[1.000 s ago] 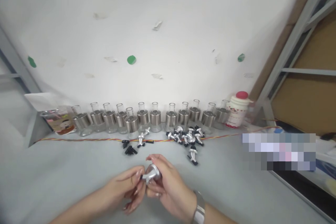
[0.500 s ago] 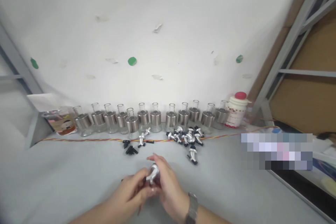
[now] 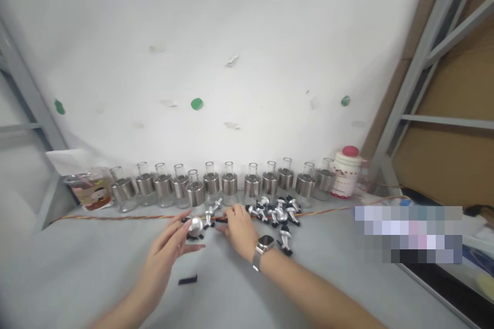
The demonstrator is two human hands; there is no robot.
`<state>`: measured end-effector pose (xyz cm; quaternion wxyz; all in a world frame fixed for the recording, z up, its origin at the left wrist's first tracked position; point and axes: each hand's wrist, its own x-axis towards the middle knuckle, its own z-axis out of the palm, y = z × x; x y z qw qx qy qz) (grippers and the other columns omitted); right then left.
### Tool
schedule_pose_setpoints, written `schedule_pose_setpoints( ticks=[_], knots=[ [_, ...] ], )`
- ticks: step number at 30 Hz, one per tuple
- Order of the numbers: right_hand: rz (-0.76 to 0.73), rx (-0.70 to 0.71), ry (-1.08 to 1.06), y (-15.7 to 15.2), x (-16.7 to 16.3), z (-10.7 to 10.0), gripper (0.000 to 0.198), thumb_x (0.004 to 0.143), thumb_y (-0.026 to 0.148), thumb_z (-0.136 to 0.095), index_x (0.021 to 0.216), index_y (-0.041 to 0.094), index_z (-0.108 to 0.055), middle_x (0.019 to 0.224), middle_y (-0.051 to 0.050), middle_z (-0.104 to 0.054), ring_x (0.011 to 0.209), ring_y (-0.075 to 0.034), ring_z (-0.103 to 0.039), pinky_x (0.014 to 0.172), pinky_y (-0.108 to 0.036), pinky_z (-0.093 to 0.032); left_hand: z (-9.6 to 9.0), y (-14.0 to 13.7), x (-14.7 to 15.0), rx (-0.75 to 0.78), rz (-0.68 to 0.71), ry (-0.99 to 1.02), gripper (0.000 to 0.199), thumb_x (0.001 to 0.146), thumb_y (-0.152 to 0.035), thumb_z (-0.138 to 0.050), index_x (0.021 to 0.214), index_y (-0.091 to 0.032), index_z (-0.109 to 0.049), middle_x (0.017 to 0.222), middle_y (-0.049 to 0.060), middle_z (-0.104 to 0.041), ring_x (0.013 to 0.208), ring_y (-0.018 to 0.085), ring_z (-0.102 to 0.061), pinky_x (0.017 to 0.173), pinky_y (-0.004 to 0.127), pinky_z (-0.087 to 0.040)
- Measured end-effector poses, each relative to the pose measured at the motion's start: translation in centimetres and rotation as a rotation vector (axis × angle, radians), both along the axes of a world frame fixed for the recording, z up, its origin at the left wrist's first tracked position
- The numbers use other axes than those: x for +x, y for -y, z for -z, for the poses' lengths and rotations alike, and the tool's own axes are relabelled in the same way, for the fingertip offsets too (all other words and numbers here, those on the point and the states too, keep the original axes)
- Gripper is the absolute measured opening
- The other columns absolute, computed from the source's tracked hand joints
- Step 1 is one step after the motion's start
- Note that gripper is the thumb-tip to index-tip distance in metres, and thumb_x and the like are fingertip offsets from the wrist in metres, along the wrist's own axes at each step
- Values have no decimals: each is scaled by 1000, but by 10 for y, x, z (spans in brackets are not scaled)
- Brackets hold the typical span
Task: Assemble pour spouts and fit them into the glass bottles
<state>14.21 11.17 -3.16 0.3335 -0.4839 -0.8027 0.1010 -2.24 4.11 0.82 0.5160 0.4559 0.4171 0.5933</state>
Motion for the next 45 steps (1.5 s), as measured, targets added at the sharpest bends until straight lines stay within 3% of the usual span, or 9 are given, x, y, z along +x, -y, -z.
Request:
schedule_pose_setpoints(
  ticks=[3, 5, 8, 11, 18, 24, 35, 40, 45],
  knots=[
    [-21, -12, 15, -9, -6, 8, 8, 76, 14, -51, 82, 19, -54, 86, -7, -53, 85, -23, -48, 76, -35, -39, -1, -5, -3, -100, 127, 181, 21, 78, -34, -53, 81, -15, -60, 101, 6, -55, 95, 21, -51, 75, 35, -52],
    [-38, -18, 27, -8, -7, 11, 10, 76, 10, -48, 79, 18, -54, 84, -8, -54, 83, -23, -48, 75, -35, -38, 0, -7, -3, -214, 169, 263, 22, 80, -35, -49, 76, -15, -55, 83, 6, -61, 80, 18, -57, 64, 30, -52],
    [-49, -38, 35, 3, 0, 14, 12, 77, 9, -46, 76, 18, -54, 83, -7, -54, 83, -23, -48, 77, -36, -37, 1, -8, -3, -410, 137, 284, 25, 78, -41, -50, 70, -18, -44, 65, 3, -61, 56, 12, -56, 42, 19, -42],
    [-35, -85, 23, 16, 11, 14, 12, 78, 10, -45, 76, 18, -54, 83, -6, -55, 81, -22, -50, 77, -34, -37, 3, -7, -1, -491, 173, 254, 30, 78, -47, -49, 70, -20, -39, 58, 2, -60, 48, 10, -51, 38, 16, -35],
    [55, -210, -27, 28, 29, 7, 6, 76, 16, -48, 72, 17, -52, 75, -3, -55, 74, -17, -52, 69, -28, -41, 0, -1, 6, -518, 235, 209, 33, 78, -49, -46, 77, -16, -48, 61, 0, -56, 45, 7, -48, 36, 16, -25],
    [11, -229, -38, 27, 33, 5, 7, 77, 20, -50, 71, 18, -52, 77, -3, -56, 75, -17, -52, 70, -27, -40, -4, 1, 14, -423, 198, 50, 33, 57, -29, -70, 81, -14, -54, 67, -2, -53, 51, 6, -49, 40, 16, -26],
    [-14, -235, -94, 25, 41, 8, 5, 80, 24, -50, 79, 19, -51, 76, -1, -53, 71, -15, -51, 67, -27, -40, 9, -6, 11, -428, 168, -18, 20, 56, -25, -58, 71, -17, -49, 52, -8, -42, 43, 5, -39, 40, 18, -15],
    [-92, -221, -71, 31, 42, 4, 28, 70, 34, -64, 92, 23, -51, 91, 0, -49, 81, -15, -49, 72, -26, -41, 10, -7, 9, -420, 170, -25, 21, 57, -25, -57, 75, -18, -49, 49, -8, -42, 43, 5, -36, 41, 19, -15],
    [-43, -166, 73, 32, 36, 4, 4, 80, 22, -51, 78, 18, -50, 84, -3, -50, 74, -15, -49, 68, -27, -40, 9, -6, 10, -413, 162, -51, 21, 58, -24, -57, 77, -17, -49, 55, -8, -42, 47, 5, -39, 42, 19, -17]
  ],
)
